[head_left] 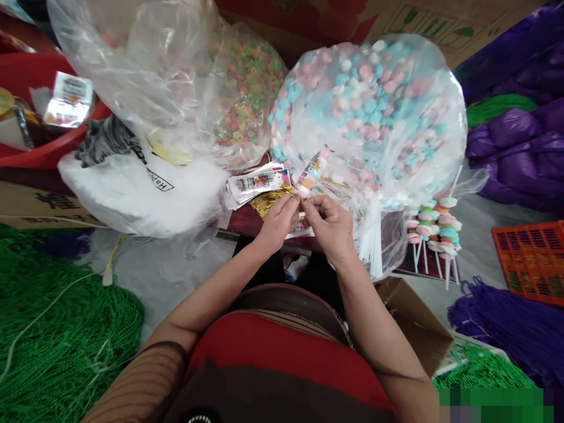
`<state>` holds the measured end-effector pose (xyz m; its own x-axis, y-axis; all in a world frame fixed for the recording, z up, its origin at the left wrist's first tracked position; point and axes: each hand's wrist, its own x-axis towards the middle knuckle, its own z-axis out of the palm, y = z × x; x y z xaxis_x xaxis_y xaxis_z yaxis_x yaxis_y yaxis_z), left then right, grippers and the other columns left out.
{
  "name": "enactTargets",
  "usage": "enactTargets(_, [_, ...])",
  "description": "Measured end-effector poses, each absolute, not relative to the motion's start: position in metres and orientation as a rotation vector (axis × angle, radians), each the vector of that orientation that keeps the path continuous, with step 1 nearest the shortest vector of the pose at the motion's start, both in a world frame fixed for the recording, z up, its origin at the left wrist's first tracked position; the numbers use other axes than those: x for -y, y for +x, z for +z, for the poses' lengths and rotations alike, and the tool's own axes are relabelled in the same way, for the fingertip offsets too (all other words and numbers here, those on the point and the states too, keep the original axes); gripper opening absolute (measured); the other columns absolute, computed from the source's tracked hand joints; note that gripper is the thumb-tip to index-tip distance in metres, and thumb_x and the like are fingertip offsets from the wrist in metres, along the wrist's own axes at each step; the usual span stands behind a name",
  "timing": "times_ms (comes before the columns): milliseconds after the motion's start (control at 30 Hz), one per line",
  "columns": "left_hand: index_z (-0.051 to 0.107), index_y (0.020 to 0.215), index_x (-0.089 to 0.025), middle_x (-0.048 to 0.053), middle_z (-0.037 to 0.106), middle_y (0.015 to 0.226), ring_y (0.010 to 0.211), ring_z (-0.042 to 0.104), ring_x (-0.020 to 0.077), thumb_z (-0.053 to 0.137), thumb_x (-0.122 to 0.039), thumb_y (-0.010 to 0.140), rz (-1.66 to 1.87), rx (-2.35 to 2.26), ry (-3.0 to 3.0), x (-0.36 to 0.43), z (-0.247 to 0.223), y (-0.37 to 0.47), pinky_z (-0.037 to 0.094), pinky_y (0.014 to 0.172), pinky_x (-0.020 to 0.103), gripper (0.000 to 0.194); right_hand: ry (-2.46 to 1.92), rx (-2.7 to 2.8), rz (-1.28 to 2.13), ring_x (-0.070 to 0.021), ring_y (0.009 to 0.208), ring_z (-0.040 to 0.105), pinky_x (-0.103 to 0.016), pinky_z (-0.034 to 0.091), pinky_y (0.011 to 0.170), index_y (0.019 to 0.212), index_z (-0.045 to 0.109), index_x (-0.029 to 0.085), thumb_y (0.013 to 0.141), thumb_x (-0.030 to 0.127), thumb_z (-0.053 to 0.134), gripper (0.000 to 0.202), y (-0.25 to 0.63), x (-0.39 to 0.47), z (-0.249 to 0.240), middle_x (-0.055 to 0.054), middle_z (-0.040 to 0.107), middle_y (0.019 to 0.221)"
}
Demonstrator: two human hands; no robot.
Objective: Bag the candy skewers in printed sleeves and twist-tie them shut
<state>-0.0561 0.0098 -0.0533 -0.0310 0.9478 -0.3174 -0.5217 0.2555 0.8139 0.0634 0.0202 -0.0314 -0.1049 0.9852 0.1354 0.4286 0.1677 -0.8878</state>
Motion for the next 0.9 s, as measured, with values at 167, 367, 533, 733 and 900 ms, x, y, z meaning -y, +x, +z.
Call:
enactTargets(167, [0.05, 0.069, -0.018, -0.011, 0.031, 0.049, 0.036, 0.021, 0.001, 0.066, -0.04, 0.092, 1.17, -0.886, 0.451, -0.007, -0.037, -0.057, 0.017, 0.037, 0.014, 0.035, -1.383, 1.562, 0.963, -0.0119, 0.057, 0.053, -0.026, 0.042, 0.058, 0.083, 0.067, 0.021, 0.088, 0.047, 0.067, 0.027, 0.073, -0.016, -0.037, 0.003, 0.064, 0.065])
enactTargets(367, [0.053, 0.061, -0.017, -0.01, 0.026, 0.041, 0.03, 0.02, 0.0037, 0.05, -0.029, 0.098, 0.823, -0.701, 0.436, -0.001, -0.027, -0.067, 0.019, 0.033, 0.014, 0.039, -1.075, 1.347, 1.352, -0.0183, 0.093, 0.07, -0.034, 0.057, 0.09, 0.099, 0.073, 0.028, 0.077, 0.056, 0.083, 0.037, 0.085, -0.018, -0.04, -0.001, 0.077, 0.099])
enactTargets(533, [0.051, 0.059, -0.017, -0.009, 0.023, 0.038, 0.028, 0.018, 0.0052, 0.037, -0.025, 0.103, 0.699, -0.617, 0.352, 0.003, -0.03, -0.068, 0.02, 0.031, 0.016, 0.047, -0.973, 1.408, 1.562, -0.0223, 0.105, 0.072, -0.042, 0.055, 0.102, 0.105, 0.078, 0.03, 0.08, 0.054, 0.082, 0.036, 0.096, -0.02, -0.051, -0.001, 0.079, 0.11])
enactTargets(733, [0.055, 0.068, -0.016, -0.01, 0.032, 0.044, 0.032, 0.023, 0.0034, 0.05, -0.037, 0.103, 0.985, -0.726, 0.396, 0.004, -0.04, -0.055, 0.021, 0.033, 0.014, 0.041, -1.11, 1.36, 1.121, -0.0158, 0.07, 0.065, -0.035, 0.056, 0.083, 0.071, 0.071, 0.024, 0.088, 0.046, 0.075, 0.028, 0.079, -0.018, -0.063, 0.002, 0.07, 0.068])
enactTargets(900, [0.05, 0.068, -0.018, -0.009, 0.042, 0.055, 0.038, 0.028, 0.0017, 0.067, -0.046, 0.094, 1.299, -0.92, 0.523, 0.001, -0.044, -0.042, 0.022, 0.036, 0.015, 0.042, -1.163, 1.705, 0.462, -0.021, 0.091, 0.072, -0.051, 0.044, 0.114, 0.077, 0.07, 0.026, 0.097, 0.037, 0.062, 0.024, 0.072, -0.017, -0.057, -0.002, 0.076, 0.085])
